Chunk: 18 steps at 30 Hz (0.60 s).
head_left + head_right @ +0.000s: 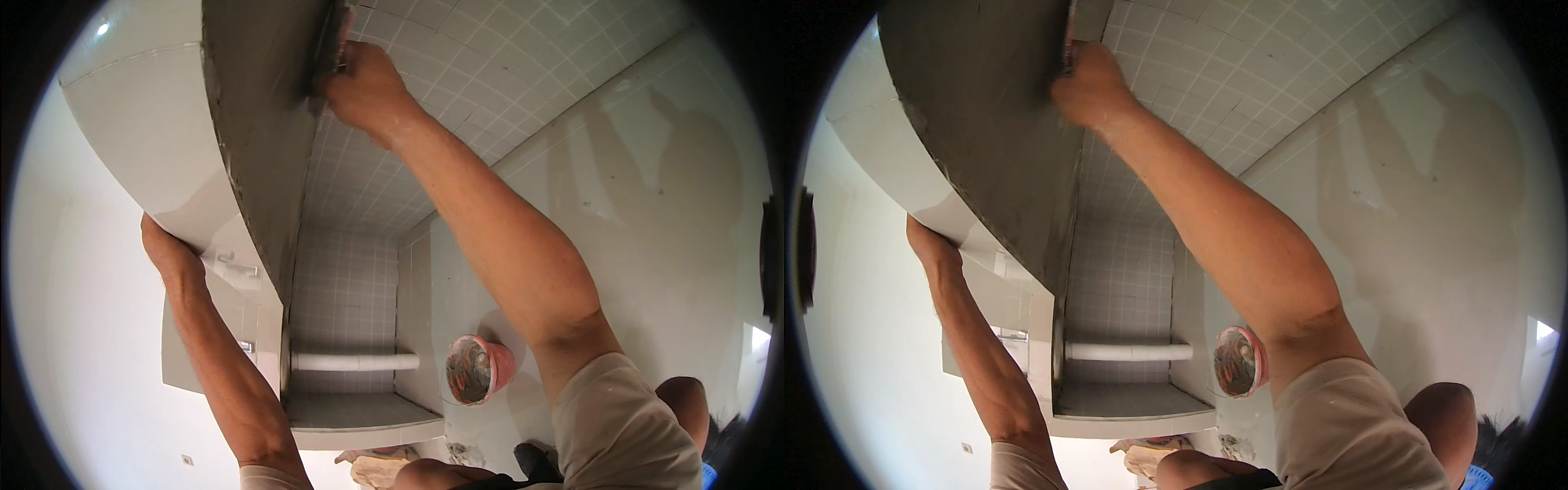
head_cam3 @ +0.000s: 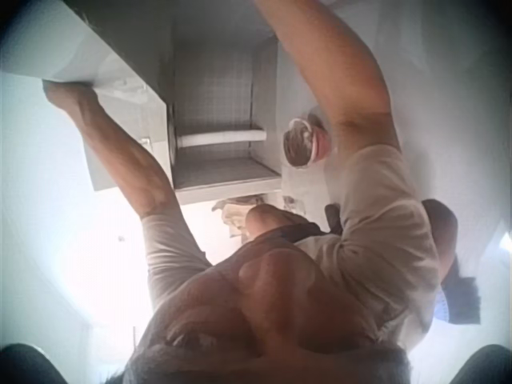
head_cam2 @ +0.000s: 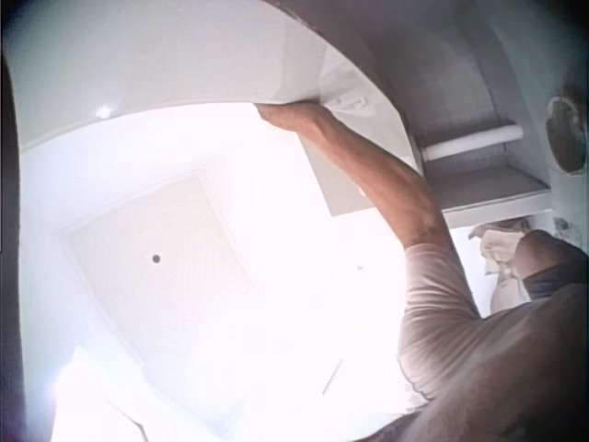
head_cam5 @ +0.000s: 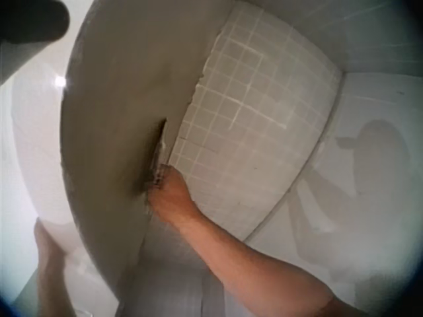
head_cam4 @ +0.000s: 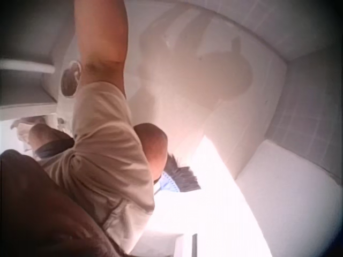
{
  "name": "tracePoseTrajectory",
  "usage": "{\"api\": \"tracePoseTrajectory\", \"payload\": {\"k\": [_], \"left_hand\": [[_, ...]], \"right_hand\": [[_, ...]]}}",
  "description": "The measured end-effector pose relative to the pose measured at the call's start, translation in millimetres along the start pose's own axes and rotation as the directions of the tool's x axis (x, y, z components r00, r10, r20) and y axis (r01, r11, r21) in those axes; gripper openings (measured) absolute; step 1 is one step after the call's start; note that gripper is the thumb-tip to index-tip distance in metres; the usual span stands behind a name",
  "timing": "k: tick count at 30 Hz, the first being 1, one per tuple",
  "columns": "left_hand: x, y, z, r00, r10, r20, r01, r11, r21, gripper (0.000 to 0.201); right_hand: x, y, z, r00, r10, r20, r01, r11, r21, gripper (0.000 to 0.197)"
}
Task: The person applies a gray putty-like substance to a wall corner using a spreader. They load the spreader with material from a bucket and then smooth it along the vertical and horizontal edges of the wall.
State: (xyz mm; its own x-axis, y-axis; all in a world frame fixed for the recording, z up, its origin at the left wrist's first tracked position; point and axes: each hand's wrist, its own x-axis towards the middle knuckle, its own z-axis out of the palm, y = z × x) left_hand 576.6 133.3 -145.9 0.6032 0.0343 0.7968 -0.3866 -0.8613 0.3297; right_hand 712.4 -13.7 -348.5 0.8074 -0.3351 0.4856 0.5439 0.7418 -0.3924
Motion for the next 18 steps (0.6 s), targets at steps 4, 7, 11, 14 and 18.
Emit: {"api": "tracePoseTrajectory", "payload": {"k": [4, 7, 11, 14, 18], "left_hand": [[-4.0, -5.4, -3.6, 0.997, -0.052, -0.064, 0.052, 0.999, 0.005, 0.041], [0.1, -4.6, -6.9, 0.995, -0.027, -0.097, 0.027, 1.000, -0.002, 0.038], [-2.7, -7.0, -1.6, 0.994, -0.034, -0.108, 0.031, 0.999, -0.034, 0.037], [0.9, -12.0, -6.2, 0.998, -0.024, -0.060, 0.017, 0.994, -0.110, 0.037], [0.4, -5.9, -0.9, 0.996, -0.039, -0.079, 0.035, 0.998, -0.056, 0.037]], "right_hand": [[-47.0, -24.1, 16.6, 0.983, -0.178, -0.033, 0.168, 0.965, -0.199, 0.032], [-66.7, -16.0, -5.6, 0.940, -0.205, -0.274, 0.167, 0.974, -0.156, 0.032], [-23.8, 18.9, -23.9, 0.986, -0.012, -0.169, 0.013, 1.000, 0.005, 0.037], [3.2, 29.6, -19.5, 0.989, 0.118, -0.088, -0.107, 0.987, 0.123, 0.036], [-8.3, 24.5, -5.3, 0.995, 0.094, -0.024, -0.087, 0.971, 0.223, 0.030]]}}
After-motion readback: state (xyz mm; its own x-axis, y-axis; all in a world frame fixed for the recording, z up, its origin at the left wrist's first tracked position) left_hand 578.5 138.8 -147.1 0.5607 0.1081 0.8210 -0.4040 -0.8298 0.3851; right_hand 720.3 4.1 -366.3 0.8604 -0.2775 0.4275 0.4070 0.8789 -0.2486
